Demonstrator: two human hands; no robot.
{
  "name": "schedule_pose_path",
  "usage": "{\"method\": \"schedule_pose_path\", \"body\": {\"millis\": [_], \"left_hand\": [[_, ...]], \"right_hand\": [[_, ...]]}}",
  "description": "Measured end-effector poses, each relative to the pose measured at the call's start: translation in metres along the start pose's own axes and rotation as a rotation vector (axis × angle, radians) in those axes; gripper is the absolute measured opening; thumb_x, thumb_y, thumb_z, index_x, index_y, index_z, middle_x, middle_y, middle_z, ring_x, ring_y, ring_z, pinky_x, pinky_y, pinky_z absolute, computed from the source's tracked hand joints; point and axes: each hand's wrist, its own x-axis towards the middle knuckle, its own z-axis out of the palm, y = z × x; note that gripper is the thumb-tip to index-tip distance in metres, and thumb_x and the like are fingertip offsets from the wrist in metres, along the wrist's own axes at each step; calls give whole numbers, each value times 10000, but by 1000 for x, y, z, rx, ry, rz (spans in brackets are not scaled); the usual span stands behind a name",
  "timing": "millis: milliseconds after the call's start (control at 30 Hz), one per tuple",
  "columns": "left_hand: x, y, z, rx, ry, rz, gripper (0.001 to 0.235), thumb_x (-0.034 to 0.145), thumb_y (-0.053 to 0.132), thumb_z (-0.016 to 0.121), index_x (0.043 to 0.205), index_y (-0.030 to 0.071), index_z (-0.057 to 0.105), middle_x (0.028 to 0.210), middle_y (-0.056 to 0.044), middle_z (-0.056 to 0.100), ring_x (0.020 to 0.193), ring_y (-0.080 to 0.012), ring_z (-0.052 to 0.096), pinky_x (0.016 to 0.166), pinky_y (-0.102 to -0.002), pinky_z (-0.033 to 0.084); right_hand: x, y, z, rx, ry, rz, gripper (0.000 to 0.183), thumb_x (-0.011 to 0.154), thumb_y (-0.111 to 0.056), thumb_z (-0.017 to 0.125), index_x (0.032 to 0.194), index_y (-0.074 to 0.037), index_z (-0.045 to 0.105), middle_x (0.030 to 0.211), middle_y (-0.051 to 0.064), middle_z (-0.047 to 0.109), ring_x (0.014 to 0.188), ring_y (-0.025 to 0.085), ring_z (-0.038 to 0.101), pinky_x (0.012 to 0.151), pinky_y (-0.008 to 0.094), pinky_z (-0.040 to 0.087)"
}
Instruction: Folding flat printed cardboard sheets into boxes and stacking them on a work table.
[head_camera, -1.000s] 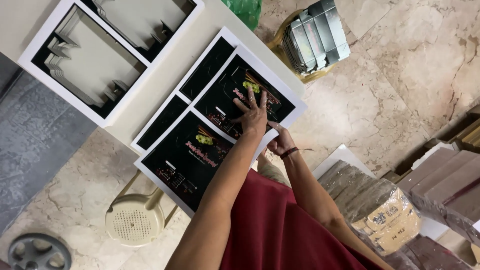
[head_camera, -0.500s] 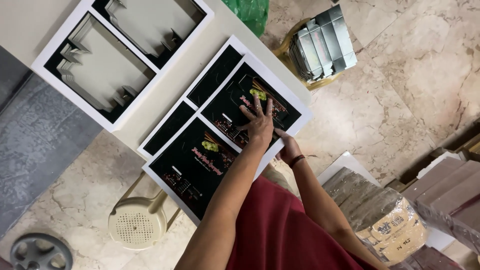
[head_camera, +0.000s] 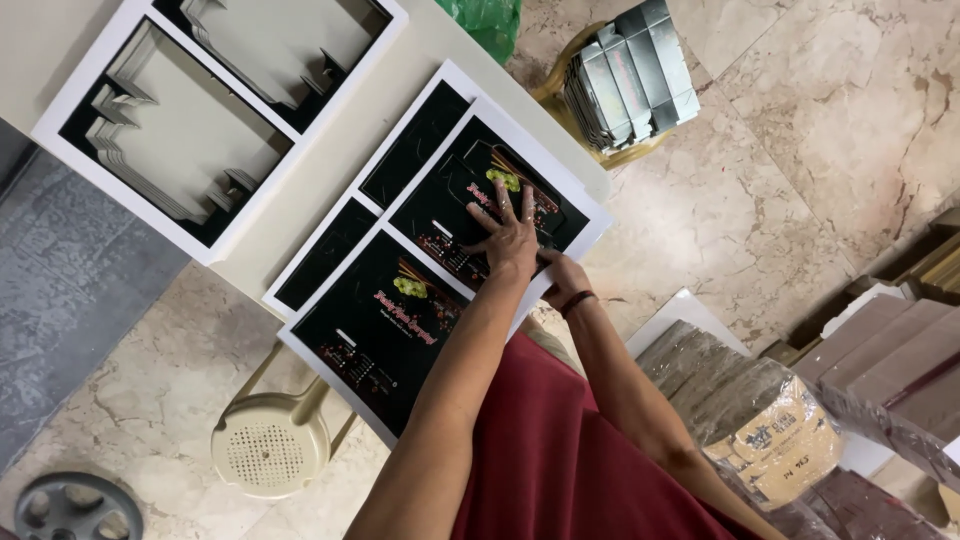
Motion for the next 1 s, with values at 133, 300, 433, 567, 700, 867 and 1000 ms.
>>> {"method": "schedule_pose_path", "body": {"millis": [133,300,433,567,700,867,1000], "left_hand": [[-12,13,8,-18,17,-33,990,1019,327,656,1638,321,-117,1684,-198,-229,1451,-690,-32,783,-958,329],[12,0,7,-21,34,-4,982,1025,409,636,1644,316,-121,1673,-206,-244,1457,-675,37,830,-900,402],[-20,-9,-25,-75,-22,35,912,1038,192,613,1663,279,-46,1674,-214,-242,1433,-711,-15,844,-874,433],[24,-42,9,-222,40,183,765,972,98,616,1617,261,238,1700,-140,-104,1440,-703,-11,982,-743,476],[5,-109,6,-534,551,579,486,994,-45,474,1465,43,556,1551,-299,412,1467,-402,396,1205,-461,375],[-64,-229,24,-199,1021,21,555,1021,326,634,1532,176,476,1440,-128,609,1298,-348,597,1100,-617,407],[-53,-336,87,-274,1032,-135,458,988,488,654,1350,207,654,927,40,782,882,-201,752,798,-430,595]], "right_hand": [[-103,-27,-8,-611,195,-287,524,831,-357,783,1082,98,717,983,294,724,977,384,727,782,516,556],[-88,-20,-5,-423,35,-352,536,828,-371,846,1106,71,721,906,205,728,784,297,717,584,407,603],[-97,-21,-13,-447,-17,-341,469,834,-396,846,1016,27,755,864,186,749,762,282,743,579,420,615],[-168,-64,17,-310,-166,-317,378,816,-363,857,966,-34,747,838,131,771,716,218,760,613,352,644],[-116,-50,-1,-319,-143,-280,652,771,-447,946,1016,85,661,866,239,732,760,334,763,658,477,637],[-105,15,-30,-237,-137,-189,671,881,-332,732,1366,60,486,1070,213,555,933,388,697,813,568,605],[-152,109,-20,-584,-394,-79,689,902,-368,791,1413,30,555,1235,259,632,1135,399,669,933,569,568]]}}
